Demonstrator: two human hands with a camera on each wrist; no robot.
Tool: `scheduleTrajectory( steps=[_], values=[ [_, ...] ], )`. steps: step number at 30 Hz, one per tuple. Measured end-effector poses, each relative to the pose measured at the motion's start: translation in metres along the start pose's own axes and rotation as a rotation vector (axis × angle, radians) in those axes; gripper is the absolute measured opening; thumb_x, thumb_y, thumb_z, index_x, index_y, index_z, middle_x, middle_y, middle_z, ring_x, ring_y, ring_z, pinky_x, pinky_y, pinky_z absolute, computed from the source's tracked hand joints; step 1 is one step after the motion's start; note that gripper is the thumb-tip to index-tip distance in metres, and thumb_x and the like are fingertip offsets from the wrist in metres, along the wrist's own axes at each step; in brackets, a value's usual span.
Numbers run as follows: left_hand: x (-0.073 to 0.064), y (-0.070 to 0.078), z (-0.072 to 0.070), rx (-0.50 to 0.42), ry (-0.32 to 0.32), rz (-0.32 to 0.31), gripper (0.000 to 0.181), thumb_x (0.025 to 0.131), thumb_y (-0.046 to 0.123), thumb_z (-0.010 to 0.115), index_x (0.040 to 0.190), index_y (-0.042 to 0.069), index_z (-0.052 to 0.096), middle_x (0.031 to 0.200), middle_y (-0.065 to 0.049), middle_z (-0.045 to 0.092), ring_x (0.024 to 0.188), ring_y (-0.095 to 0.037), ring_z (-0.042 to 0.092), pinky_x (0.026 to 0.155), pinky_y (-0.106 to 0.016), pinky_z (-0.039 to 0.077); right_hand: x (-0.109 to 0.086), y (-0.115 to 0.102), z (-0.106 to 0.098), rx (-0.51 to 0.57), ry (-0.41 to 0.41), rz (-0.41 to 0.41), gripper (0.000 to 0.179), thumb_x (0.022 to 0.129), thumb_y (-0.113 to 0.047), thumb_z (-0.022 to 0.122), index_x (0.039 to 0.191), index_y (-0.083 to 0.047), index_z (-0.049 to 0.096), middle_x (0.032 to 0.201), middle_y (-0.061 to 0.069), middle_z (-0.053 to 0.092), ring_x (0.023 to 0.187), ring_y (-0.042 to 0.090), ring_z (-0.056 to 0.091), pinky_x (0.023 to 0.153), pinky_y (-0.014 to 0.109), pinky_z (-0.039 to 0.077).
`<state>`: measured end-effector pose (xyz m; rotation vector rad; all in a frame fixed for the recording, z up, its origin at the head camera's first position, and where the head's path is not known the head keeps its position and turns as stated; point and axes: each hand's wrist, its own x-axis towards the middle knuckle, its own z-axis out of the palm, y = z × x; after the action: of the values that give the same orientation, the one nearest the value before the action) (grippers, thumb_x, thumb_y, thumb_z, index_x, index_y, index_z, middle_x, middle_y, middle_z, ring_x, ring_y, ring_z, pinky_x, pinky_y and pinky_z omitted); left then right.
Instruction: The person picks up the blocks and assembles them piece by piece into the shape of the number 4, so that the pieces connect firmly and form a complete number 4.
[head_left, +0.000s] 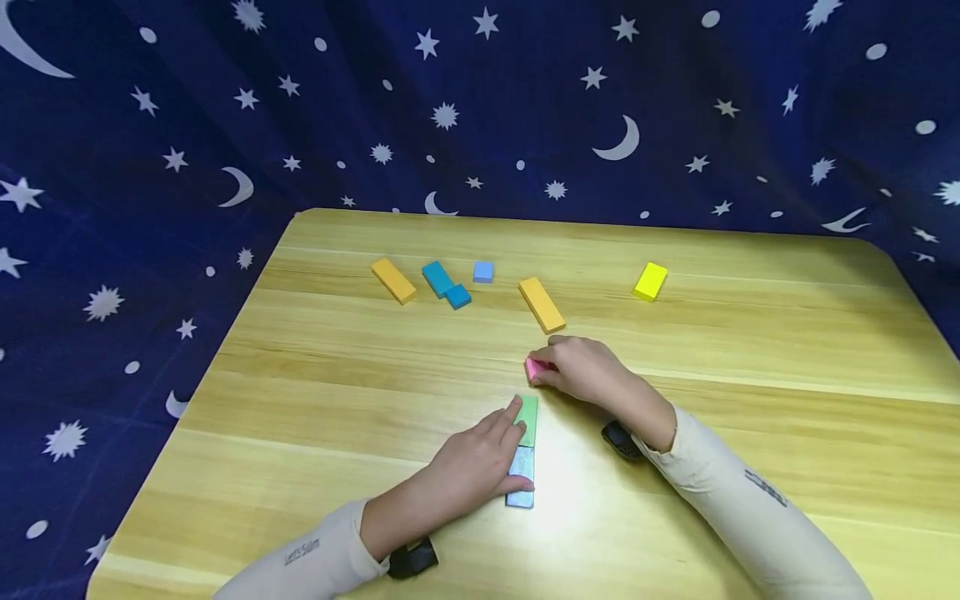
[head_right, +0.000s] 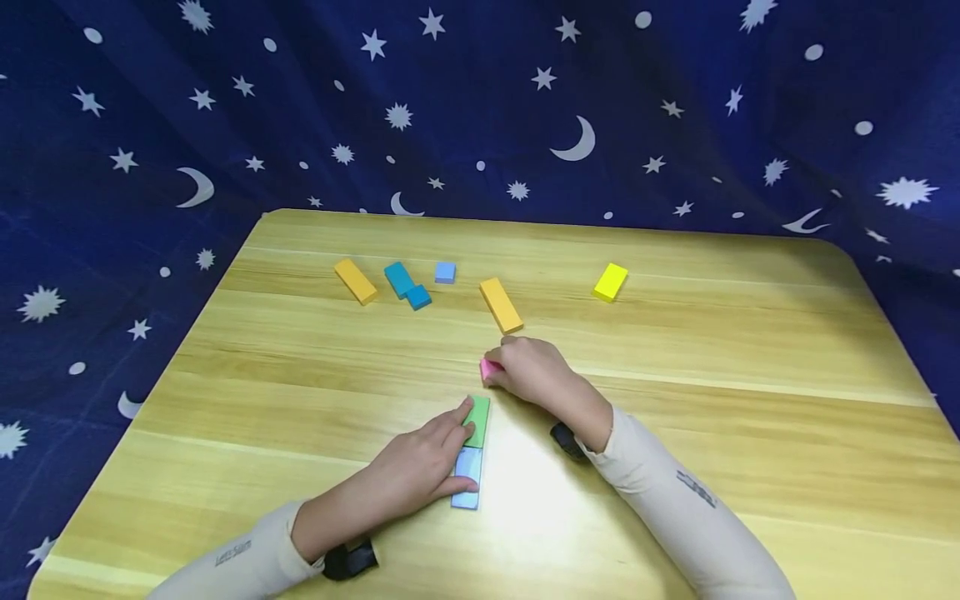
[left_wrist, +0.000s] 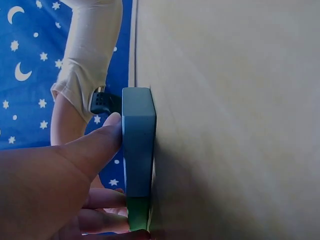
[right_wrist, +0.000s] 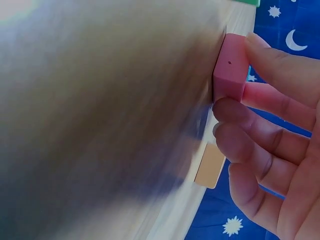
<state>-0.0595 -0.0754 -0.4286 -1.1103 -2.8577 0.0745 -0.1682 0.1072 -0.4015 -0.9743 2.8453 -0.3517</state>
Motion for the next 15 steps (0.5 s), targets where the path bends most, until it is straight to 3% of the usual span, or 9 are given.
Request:
scheduleTrajectory(
  steps=[8,12,15],
  values=[
    [0.011,-0.003,-0.001,-0.042,-0.035,-0.016,0.067,0.084,0.058,0.048,0.122,0.003,0.052,0.14,-0.016,0.041,0.118,-0.019,0.052,0.074,-0.021,0.053,0.0,0.005,0.001,0.006,0.032,0.021,0.017,0.081,-0.026,0.068,0.087,-0.01,0.066,0.067,0.0,0.046,0.055,0.012,0.038,0.047,0.023,0.031],
    [0.012,-0.003,-0.002,-0.047,-0.056,-0.024,0.067,0.084,0.059,0.047,0.122,0.005,0.051,0.141,-0.015,0.04,0.117,-0.019,0.052,0.075,-0.022,0.053,-0.003,0.004,0.002,0.022,0.045,0.023,0.021,0.084,-0.024,0.065,0.097,-0.008,0.068,0.068,0.0,0.047,0.056,0.011,0.038,0.047,0.023,0.031],
    [0.012,-0.004,0.0,-0.032,-0.038,-0.02,0.065,0.082,0.062,0.047,0.118,0.007,0.052,0.139,-0.014,0.042,0.113,-0.019,0.054,0.076,-0.022,0.053,-0.005,0.002,0.003,0.02,0.042,0.025,0.027,0.085,-0.023,0.063,0.106,-0.005,0.067,0.069,0.0,0.05,0.057,0.011,0.039,0.049,0.025,0.034]
  ],
)
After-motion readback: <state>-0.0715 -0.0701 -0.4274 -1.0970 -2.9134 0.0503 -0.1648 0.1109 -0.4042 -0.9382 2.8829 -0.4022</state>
